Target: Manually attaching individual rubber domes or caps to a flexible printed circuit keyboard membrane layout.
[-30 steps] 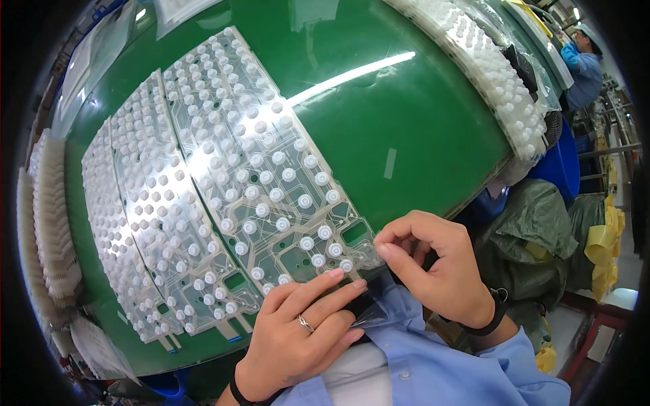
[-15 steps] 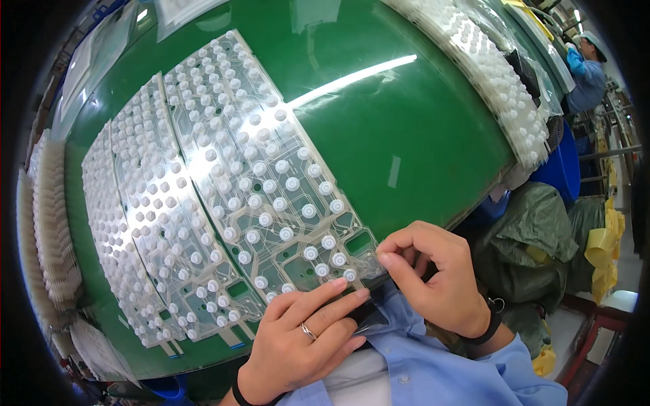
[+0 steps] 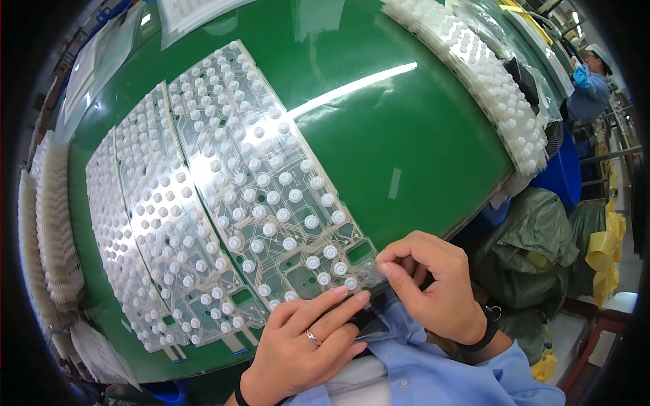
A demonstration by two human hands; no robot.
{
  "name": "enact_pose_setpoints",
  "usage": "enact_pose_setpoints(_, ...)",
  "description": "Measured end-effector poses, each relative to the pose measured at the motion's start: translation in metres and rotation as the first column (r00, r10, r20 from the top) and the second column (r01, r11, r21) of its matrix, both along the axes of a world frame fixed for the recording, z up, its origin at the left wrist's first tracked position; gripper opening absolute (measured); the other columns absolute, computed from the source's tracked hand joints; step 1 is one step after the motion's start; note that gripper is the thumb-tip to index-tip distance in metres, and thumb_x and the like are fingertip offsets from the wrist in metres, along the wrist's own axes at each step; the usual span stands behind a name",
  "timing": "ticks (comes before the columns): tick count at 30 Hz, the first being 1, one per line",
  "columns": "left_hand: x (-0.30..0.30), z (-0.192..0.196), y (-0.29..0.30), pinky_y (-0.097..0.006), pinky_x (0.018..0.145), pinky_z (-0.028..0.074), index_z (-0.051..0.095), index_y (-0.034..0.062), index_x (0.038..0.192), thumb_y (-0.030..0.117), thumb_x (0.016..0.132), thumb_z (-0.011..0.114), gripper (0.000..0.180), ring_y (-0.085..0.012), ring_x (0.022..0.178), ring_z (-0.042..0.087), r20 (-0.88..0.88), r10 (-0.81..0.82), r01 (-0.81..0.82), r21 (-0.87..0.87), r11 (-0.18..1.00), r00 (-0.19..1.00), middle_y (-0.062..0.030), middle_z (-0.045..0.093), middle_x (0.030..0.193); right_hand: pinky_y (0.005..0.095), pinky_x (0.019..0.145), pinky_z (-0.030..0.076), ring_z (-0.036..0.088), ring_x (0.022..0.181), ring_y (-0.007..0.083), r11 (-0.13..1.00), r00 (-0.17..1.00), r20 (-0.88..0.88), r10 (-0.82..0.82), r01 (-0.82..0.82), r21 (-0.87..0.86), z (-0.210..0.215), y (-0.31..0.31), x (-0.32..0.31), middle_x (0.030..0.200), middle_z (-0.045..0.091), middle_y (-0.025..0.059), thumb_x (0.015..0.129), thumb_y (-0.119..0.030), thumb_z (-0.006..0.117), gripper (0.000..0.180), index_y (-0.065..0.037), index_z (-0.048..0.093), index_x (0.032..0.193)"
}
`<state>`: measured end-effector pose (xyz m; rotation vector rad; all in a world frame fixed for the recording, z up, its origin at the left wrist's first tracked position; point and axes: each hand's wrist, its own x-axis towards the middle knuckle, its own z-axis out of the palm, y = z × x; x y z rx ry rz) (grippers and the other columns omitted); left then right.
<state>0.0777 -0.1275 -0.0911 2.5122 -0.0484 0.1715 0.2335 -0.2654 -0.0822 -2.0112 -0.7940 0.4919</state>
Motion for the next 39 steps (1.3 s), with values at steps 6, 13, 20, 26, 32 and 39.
enact_pose_setpoints(6,0.003,0.006,-0.006,-0.036,0.086,0.038,0.058,0.0148,0.077,0.026,0.073,0.075,0.021,-0.0200,0.116,0.055,-0.028,0.008,-0.005,0.098,0.995,1.000,0.0015,0.061,0.130,0.0266,0.052,0.047,0.062,0.063,0.0169,0.994,0.994,-0.025,0.107,-0.107,-0.010,0.007,-0.005,0.008,0.079,0.065,0.0065,0.081,-0.002,0.068,0.010,-0.005,0.066,0.091)
enact_pose_setpoints(13,0.001,0.003,-0.006,-0.035,0.086,0.037,0.058,0.0148,0.076,0.025,0.074,0.075,0.020,-0.0201,0.115,0.055,-0.021,0.027,-0.025,0.091,0.996,0.999,0.0015,0.062,0.129,0.0313,0.058,0.051,0.064,0.070,0.0241,0.979,0.979,0.025,0.202,-0.202,0.016,0.002,-0.011,0.012,0.084,0.066,0.0090,0.081,0.000,0.067,0.015,-0.005,0.066,0.095)
enact_pose_setpoints(20,0.004,0.005,-0.005,-0.035,0.085,0.038,0.059,0.0146,0.075,0.024,0.074,0.075,0.019,-0.0201,0.114,0.056,-0.011,0.020,-0.019,0.064,0.998,1.000,0.0009,0.063,0.128,0.0351,0.061,0.046,0.059,0.071,0.0242,0.978,0.914,0.348,0.206,-0.199,-0.057,-0.005,-0.015,0.004,0.082,0.062,0.0058,0.079,-0.007,0.071,0.015,-0.008,0.067,0.093)
enact_pose_setpoints(26,0.001,0.005,-0.003,-0.035,0.083,0.038,0.059,0.0147,0.075,0.023,0.074,0.075,0.018,-0.0202,0.112,0.057,-0.013,0.019,-0.018,0.043,0.999,1.000,0.0008,0.063,0.127,0.0366,0.064,0.039,0.052,0.071,0.0233,0.974,0.879,0.431,0.202,-0.134,-0.183,0.006,-0.007,0.002,0.079,0.056,0.0031,0.079,-0.018,0.072,0.021,-0.011,0.065,0.098)
enact_pose_setpoints(32,0.003,0.002,-0.001,-0.033,0.081,0.041,0.057,0.0135,0.074,0.024,0.076,0.075,0.021,-0.0179,0.112,0.057,0.017,0.018,-0.019,0.009,1.000,1.000,0.0017,0.063,0.127,0.0359,0.055,0.041,0.052,0.057,0.0226,0.995,0.941,0.338,-0.027,0.059,-0.085,-0.012,0.004,0.005,0.066,0.054,0.0051,0.081,-0.012,0.072,0.026,-0.008,0.061,0.104)
enact_pose_setpoints(39,-0.009,0.003,0.002,-0.038,0.087,0.042,0.059,0.0114,0.076,0.023,0.078,0.073,0.018,-0.0265,0.115,0.057,0.087,0.082,-0.073,-0.099,0.992,0.993,-0.0019,0.064,0.125,0.0350,0.080,0.046,0.057,0.092,0.0268,0.978,0.986,0.106,0.132,-0.147,0.147,0.016,-0.023,0.005,0.098,0.062,0.0111,0.081,-0.006,0.069,0.028,-0.006,0.065,0.109)
